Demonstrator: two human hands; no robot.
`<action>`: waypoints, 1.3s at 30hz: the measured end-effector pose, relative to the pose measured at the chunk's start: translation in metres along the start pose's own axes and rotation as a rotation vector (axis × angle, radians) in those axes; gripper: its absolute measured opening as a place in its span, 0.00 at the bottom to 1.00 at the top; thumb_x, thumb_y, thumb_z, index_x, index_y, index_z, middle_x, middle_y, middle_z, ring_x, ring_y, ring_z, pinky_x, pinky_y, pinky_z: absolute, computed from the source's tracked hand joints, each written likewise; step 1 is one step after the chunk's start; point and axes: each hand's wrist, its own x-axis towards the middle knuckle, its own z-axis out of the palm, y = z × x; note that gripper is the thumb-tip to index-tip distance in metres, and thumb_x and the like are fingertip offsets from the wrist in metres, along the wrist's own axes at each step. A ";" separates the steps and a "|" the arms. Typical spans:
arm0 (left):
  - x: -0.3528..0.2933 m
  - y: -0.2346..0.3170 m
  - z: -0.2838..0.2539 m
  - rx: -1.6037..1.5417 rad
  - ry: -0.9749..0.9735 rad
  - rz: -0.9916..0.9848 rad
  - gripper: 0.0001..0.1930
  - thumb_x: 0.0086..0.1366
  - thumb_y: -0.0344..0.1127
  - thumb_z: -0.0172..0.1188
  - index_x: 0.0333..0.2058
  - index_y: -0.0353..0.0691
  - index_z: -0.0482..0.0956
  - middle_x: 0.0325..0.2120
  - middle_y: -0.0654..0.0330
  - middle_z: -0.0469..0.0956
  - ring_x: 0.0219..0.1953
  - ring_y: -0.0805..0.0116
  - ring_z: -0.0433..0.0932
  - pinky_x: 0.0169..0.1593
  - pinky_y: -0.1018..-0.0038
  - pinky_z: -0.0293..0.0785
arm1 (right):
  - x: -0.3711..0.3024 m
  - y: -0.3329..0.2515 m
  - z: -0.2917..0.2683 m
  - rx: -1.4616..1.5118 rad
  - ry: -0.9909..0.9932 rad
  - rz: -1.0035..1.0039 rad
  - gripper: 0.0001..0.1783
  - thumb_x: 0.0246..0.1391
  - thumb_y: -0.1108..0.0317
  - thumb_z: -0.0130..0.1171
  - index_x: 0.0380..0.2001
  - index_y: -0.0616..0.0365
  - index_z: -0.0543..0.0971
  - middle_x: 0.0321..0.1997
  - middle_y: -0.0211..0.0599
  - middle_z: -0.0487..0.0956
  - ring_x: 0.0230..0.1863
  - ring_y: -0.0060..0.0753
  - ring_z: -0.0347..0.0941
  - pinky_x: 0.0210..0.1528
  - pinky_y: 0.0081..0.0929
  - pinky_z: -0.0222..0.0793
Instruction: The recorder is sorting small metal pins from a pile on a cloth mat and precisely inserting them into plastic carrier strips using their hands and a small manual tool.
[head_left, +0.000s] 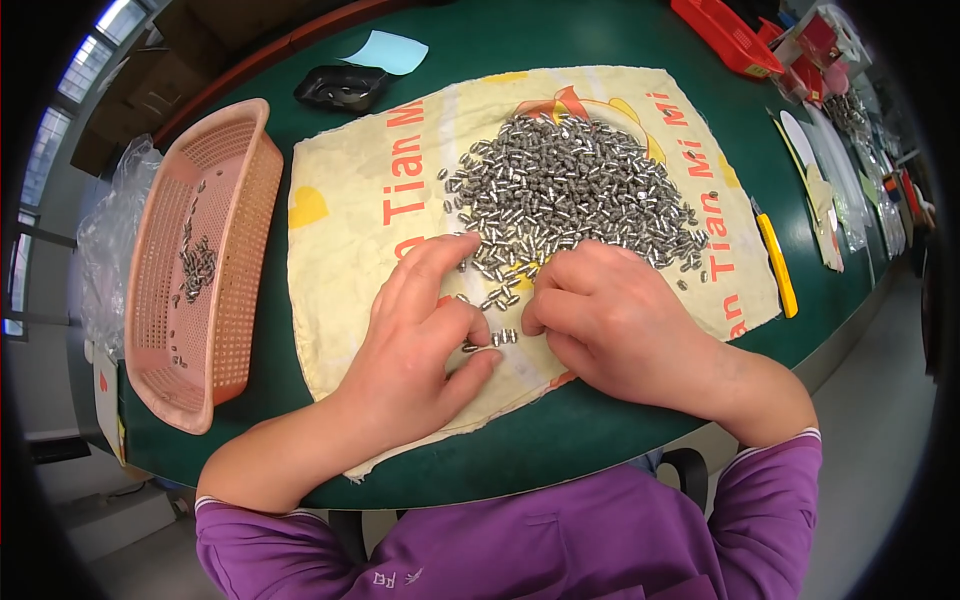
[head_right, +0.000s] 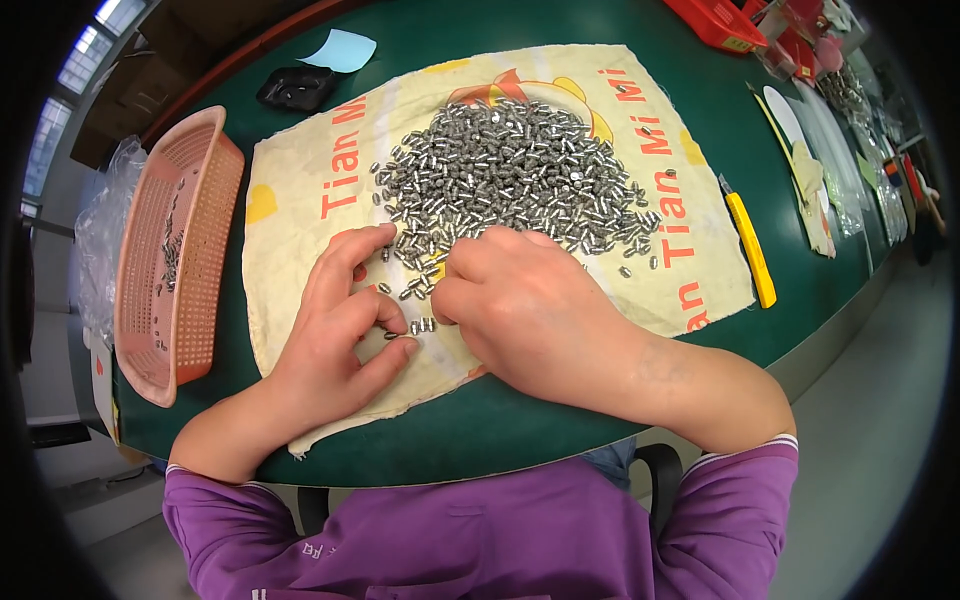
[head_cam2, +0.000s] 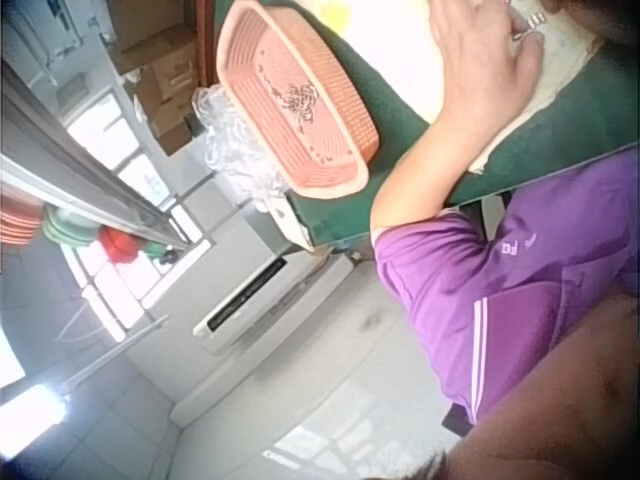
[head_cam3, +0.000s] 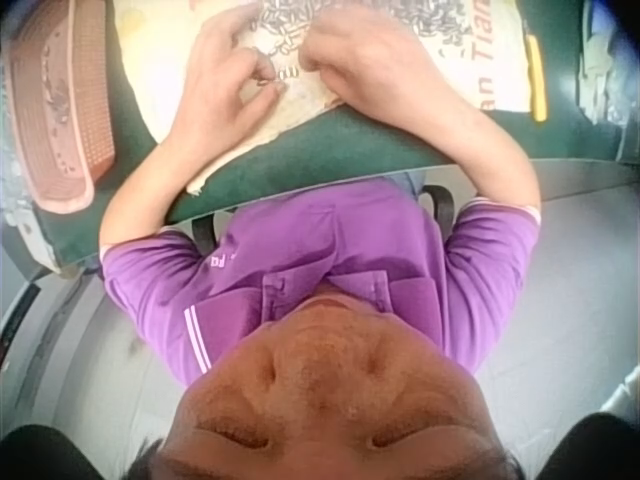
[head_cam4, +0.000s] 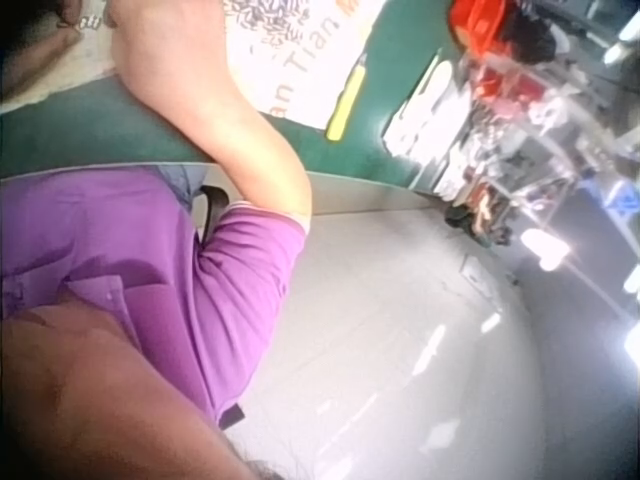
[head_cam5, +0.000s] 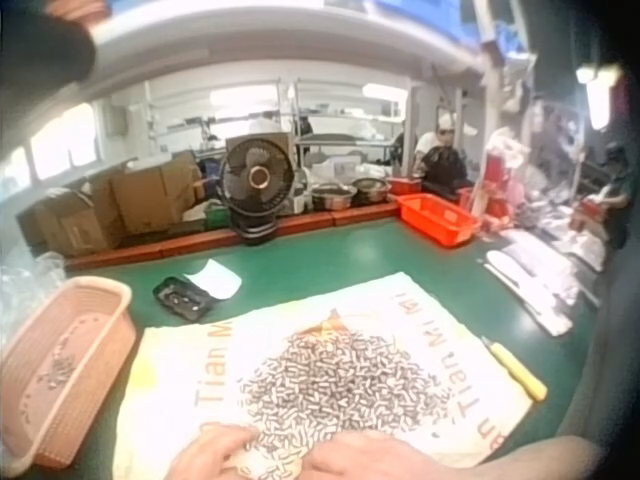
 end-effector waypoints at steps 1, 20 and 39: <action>0.000 0.000 0.001 -0.006 -0.009 -0.002 0.12 0.53 0.28 0.73 0.32 0.39 0.76 0.63 0.40 0.65 0.65 0.36 0.65 0.64 0.50 0.64 | 0.000 0.000 0.000 -0.007 0.003 -0.012 0.06 0.45 0.77 0.63 0.29 0.55 0.82 0.34 0.35 0.75 0.39 0.42 0.75 0.43 0.40 0.71; -0.002 -0.001 0.000 -0.009 -0.068 0.025 0.13 0.53 0.26 0.72 0.37 0.40 0.79 0.66 0.42 0.63 0.68 0.39 0.62 0.68 0.52 0.60 | 0.001 0.005 -0.007 -0.047 -0.015 -0.024 0.05 0.45 0.76 0.63 0.27 0.54 0.82 0.33 0.34 0.75 0.38 0.40 0.74 0.41 0.39 0.70; -0.001 -0.002 0.000 0.030 -0.049 0.029 0.12 0.53 0.24 0.71 0.34 0.39 0.77 0.65 0.42 0.64 0.68 0.38 0.63 0.66 0.52 0.63 | 0.002 0.004 -0.007 -0.036 -0.023 -0.068 0.11 0.42 0.79 0.66 0.29 0.50 0.83 0.34 0.27 0.75 0.38 0.35 0.74 0.41 0.34 0.67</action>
